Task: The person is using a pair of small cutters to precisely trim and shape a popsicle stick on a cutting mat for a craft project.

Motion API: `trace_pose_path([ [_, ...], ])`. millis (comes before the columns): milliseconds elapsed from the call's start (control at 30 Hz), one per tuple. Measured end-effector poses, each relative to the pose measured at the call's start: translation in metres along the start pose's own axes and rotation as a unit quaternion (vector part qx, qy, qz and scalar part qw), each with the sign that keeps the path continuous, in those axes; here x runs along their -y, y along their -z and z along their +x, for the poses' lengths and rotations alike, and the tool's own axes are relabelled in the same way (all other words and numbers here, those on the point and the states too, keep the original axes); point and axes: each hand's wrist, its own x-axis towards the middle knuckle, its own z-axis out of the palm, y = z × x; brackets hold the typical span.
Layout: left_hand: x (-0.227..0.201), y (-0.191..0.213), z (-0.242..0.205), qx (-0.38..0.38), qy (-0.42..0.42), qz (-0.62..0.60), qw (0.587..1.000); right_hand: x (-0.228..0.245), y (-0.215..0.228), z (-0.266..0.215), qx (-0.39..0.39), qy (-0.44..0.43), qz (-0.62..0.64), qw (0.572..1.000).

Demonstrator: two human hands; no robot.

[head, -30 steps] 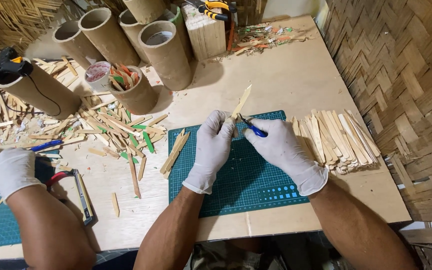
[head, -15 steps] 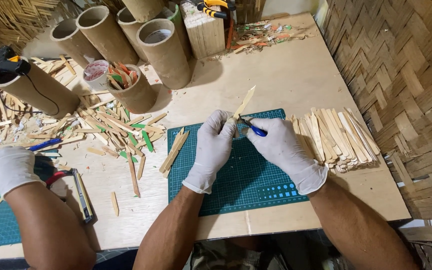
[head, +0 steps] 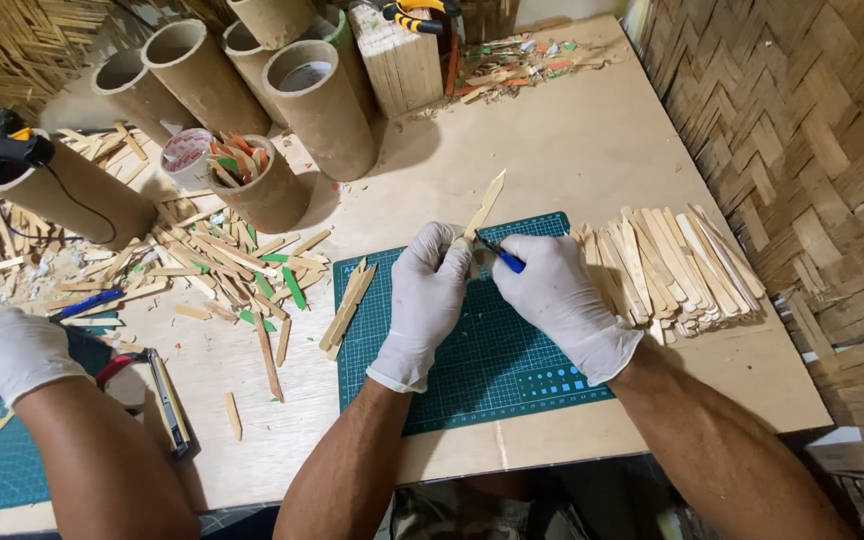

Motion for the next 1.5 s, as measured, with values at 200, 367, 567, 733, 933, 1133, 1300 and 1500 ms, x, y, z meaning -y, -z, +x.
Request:
trace_pose_path([
  [200, -0.003, 0.002, -0.001, 0.008, 0.013, -0.004, 1.0, -0.004, -0.001, -0.001, 0.001, 0.001, -0.017, 1.0],
  [367, -0.006, -0.001, -0.003, 0.018, 0.022, -0.007, 1.0, -0.018, -0.005, -0.001, -0.015, 0.025, -0.031, 0.999],
  [567, -0.005, 0.006, 0.005, 0.005, 0.016, -0.015, 1.0, 0.007, 0.009, 0.001, -0.017, 0.086, -0.068, 0.994],
  [733, -0.004, 0.007, 0.01, -0.006, 0.015, -0.013, 1.0, 0.014, 0.015, 0.002, -0.002, 0.101, -0.034, 0.994],
  [933, 0.0, 0.014, 0.012, 0.023, 0.03, -0.013, 0.999, 0.02, 0.041, 0.003, 0.145, -0.037, -0.059, 0.987],
  [1133, 0.003, 0.026, 0.016, 0.088, 0.066, 0.049, 0.993, 0.046, 0.057, 0.002, 0.227, -0.141, -0.085, 0.96],
  [1300, 0.006, 0.027, 0.017, 0.126, 0.089, 0.107, 0.982, 0.042, 0.054, -0.002, 0.213, -0.137, -0.133, 0.958],
  [1500, 0.001, 0.031, 0.017, 0.131, 0.106, 0.116, 0.979, 0.028, 0.046, 0.003, 0.207, -0.124, -0.133, 0.961],
])
